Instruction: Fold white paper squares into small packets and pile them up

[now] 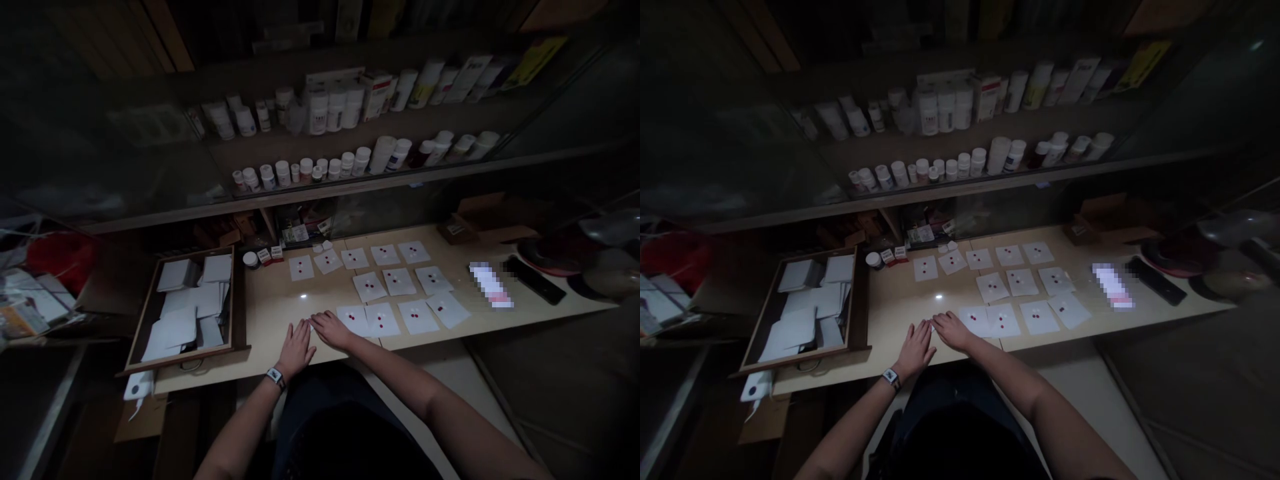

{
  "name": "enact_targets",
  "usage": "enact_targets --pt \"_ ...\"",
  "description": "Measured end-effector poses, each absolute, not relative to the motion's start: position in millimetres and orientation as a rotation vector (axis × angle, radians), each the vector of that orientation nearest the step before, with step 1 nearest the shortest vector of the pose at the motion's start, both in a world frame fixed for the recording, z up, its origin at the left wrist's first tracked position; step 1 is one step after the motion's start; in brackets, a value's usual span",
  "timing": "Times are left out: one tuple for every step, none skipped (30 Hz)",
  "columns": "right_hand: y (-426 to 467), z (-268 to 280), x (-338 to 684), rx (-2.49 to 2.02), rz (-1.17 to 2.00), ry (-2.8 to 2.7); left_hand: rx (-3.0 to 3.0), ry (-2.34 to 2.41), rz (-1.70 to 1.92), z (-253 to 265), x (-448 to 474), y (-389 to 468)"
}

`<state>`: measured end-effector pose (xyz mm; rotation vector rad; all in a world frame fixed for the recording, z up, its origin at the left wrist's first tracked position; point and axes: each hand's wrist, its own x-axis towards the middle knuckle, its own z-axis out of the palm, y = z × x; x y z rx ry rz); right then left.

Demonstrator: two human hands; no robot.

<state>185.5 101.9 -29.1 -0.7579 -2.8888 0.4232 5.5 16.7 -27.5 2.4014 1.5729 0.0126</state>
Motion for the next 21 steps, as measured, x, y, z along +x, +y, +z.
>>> enact_targets --pt "101 -29 186 -0.769 0.429 -2.894 2.415 1.519 0.021 -27 2 20" --pt "101 -28 186 -0.779 0.438 -2.899 2.419 1.477 0.021 -26 -1 23" --pt "101 -28 186 -0.787 0.448 -2.904 2.419 1.436 0.018 -25 -5 26" --pt "100 -28 186 -0.795 0.456 -2.909 2.417 1.404 0.016 -24 -8 29" --pt "99 -27 186 -0.801 0.460 -2.915 2.416 1.383 0.016 -23 -10 32" --pt "98 -27 186 -0.815 0.457 -2.919 2.415 1.369 0.018 -22 -12 34" --pt "97 -26 186 -0.838 0.447 -2.920 2.416 1.364 0.023 -21 -13 35" --pt "96 -26 186 -0.870 0.433 -2.919 2.418 1.365 0.029 -20 -13 36" --pt "94 -25 186 -0.910 0.417 -2.915 2.421 1.369 0.035 -19 -13 36" --pt "92 -25 186 -0.954 0.401 -2.908 2.424 1.372 0.038 -19 -12 36" --pt "90 -24 185 -0.996 0.388 -2.902 2.428 1.375 0.038 -18 -11 36" --pt "88 -24 184 -1.036 0.379 -2.897 2.430 1.381 0.036 -18 -10 36" --pt "86 -24 184 -1.071 0.374 -2.896 2.432 1.385 0.032 -17 -9 36" --pt "84 -24 183 -1.106 0.375 -2.897 2.433 1.388 0.026 -17 -8 35" --pt "82 -24 182 -1.141 0.380 -2.900 2.434 1.389 0.020 -16 -8 35" --pt "80 -24 181 -1.178 0.388 -2.903 2.434 1.387 0.013 -16 -8 36" --pt "78 -25 180 -1.220 0.398 -2.902 2.436 1.384 0.006 -15 -8 36" --pt "77 -25 179 -1.259 0.408 -2.898 2.439 1.380 -0.001 -14 -8 36" --pt "75 -24 179 -1.292 0.416 -2.892 2.442 1.377 -0.005 -13 -8 36" --pt "74 -24 178 -1.321 0.421 -2.884 2.446 1.376 -0.005 -12 -8 37" --pt "73 -23 178 -1.347 0.421 -2.875 2.449 1.376 -0.001 -12 -8 37"
